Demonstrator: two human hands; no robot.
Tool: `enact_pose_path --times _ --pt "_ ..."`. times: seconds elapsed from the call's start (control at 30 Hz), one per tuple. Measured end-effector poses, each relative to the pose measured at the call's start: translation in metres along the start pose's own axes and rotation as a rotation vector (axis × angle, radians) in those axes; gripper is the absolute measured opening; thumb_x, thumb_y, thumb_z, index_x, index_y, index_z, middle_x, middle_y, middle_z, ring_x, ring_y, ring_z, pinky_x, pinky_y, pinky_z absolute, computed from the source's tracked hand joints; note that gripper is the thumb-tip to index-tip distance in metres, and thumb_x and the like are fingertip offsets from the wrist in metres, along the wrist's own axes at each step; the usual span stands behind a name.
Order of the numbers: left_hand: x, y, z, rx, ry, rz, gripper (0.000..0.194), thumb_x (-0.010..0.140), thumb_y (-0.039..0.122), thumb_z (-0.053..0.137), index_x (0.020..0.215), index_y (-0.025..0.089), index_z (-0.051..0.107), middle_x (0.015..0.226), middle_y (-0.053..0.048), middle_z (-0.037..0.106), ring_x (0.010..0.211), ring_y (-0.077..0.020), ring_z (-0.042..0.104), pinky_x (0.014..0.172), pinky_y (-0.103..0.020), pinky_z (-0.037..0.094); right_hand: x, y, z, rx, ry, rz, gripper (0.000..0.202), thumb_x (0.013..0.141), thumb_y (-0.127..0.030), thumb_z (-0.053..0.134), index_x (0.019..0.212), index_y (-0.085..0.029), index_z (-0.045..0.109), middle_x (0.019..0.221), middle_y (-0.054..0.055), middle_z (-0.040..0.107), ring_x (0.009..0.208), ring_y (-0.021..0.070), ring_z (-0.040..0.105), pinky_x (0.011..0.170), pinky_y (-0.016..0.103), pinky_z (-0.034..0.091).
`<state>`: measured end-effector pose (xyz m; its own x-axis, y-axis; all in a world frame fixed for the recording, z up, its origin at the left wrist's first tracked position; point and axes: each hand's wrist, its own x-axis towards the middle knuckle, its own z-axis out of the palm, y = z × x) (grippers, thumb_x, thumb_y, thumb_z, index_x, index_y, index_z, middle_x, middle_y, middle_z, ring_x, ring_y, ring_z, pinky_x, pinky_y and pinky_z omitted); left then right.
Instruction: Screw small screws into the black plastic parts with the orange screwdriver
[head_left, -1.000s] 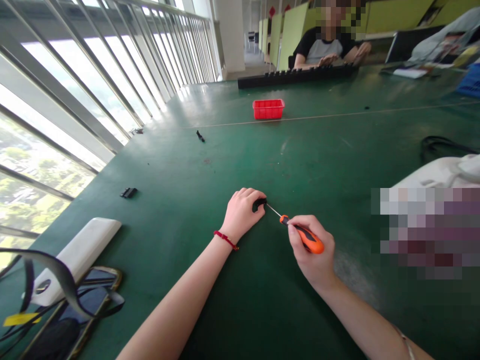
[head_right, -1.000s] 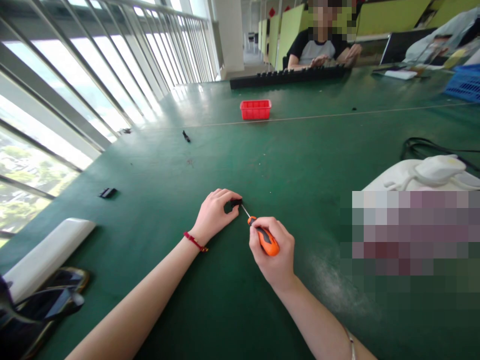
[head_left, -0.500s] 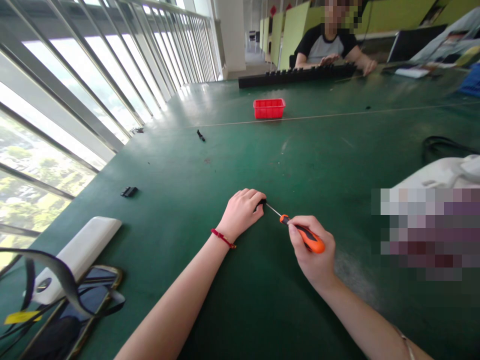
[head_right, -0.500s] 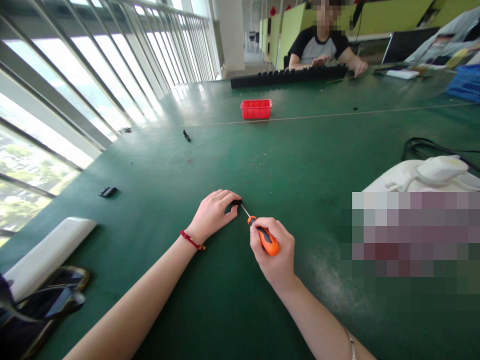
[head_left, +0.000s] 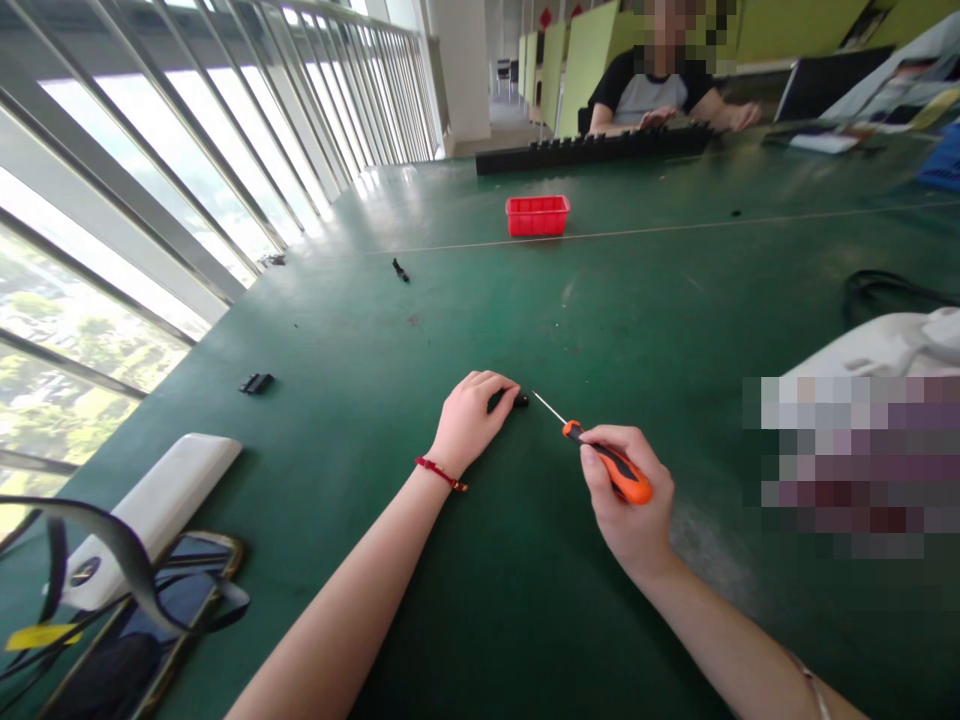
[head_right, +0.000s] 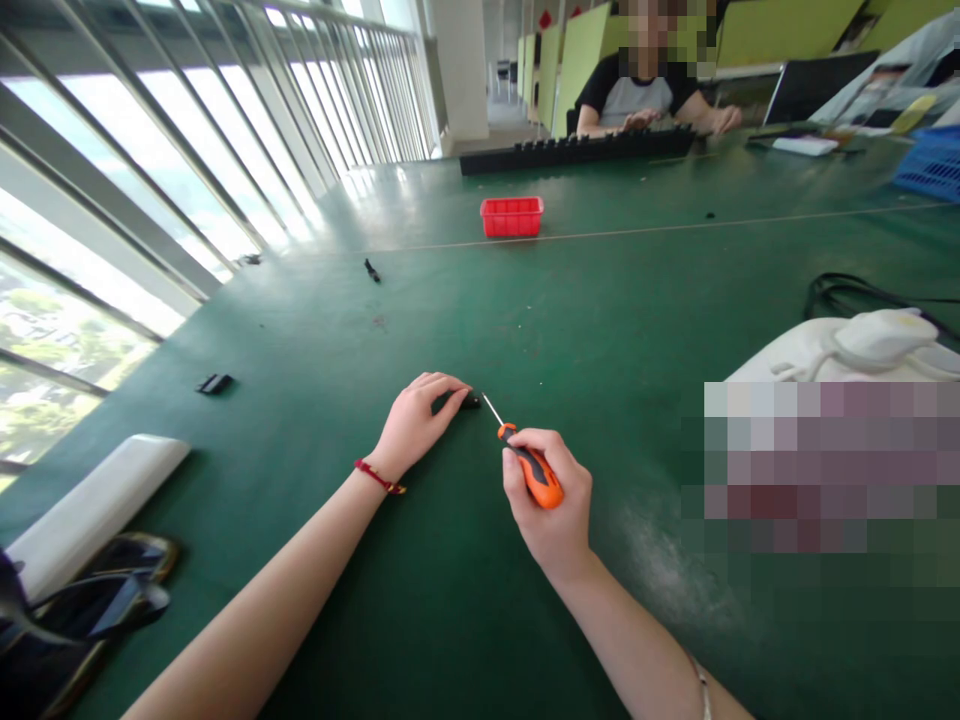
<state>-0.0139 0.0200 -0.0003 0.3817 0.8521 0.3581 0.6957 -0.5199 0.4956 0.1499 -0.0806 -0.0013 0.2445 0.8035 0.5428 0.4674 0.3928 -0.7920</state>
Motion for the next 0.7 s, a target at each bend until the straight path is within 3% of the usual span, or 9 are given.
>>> enact_pose_path --times 0.17,0.47,0.7 --pt "-0.0004 -0.0034 -0.0008 -0.059 -0.007 -0.020 0.010 0.079 0.028 0.061 0.082 0.020 0.067 0.092 -0.004 0.066 0.091 -0.0202 0.059 0.087 -0.036 0.047 0.0002 -0.0001 -0.0001 -0.001 0.019 0.014 0.004 0.082 -0.024 0.056 0.086 -0.022 0.056 0.076 0.000 0.062 0.064 0.0120 0.058 0.059 0.024 0.048" --pt "-0.0017 -0.0049 -0.0006 -0.179 0.029 -0.073 0.012 0.080 0.022 0.060 0.088 0.020 0.069 0.084 -0.001 0.069 0.076 -0.0139 0.062 0.072 -0.026 0.049 0.0005 -0.0018 -0.0010 -0.005 0.002 -0.039 0.002 0.082 -0.023 0.056 0.082 -0.021 0.056 0.072 -0.001 0.060 0.058 0.0109 0.056 0.054 0.023 0.047" --pt "-0.0009 -0.0033 -0.0017 -0.205 0.003 -0.047 0.011 0.080 0.021 0.061 0.085 0.019 0.070 0.083 -0.002 0.069 0.074 -0.0134 0.062 0.070 -0.025 0.049 0.0017 -0.0017 0.0005 0.010 -0.008 -0.043 0.001 0.081 -0.021 0.057 0.082 -0.021 0.056 0.072 -0.002 0.060 0.058 0.0105 0.056 0.054 0.022 0.047"
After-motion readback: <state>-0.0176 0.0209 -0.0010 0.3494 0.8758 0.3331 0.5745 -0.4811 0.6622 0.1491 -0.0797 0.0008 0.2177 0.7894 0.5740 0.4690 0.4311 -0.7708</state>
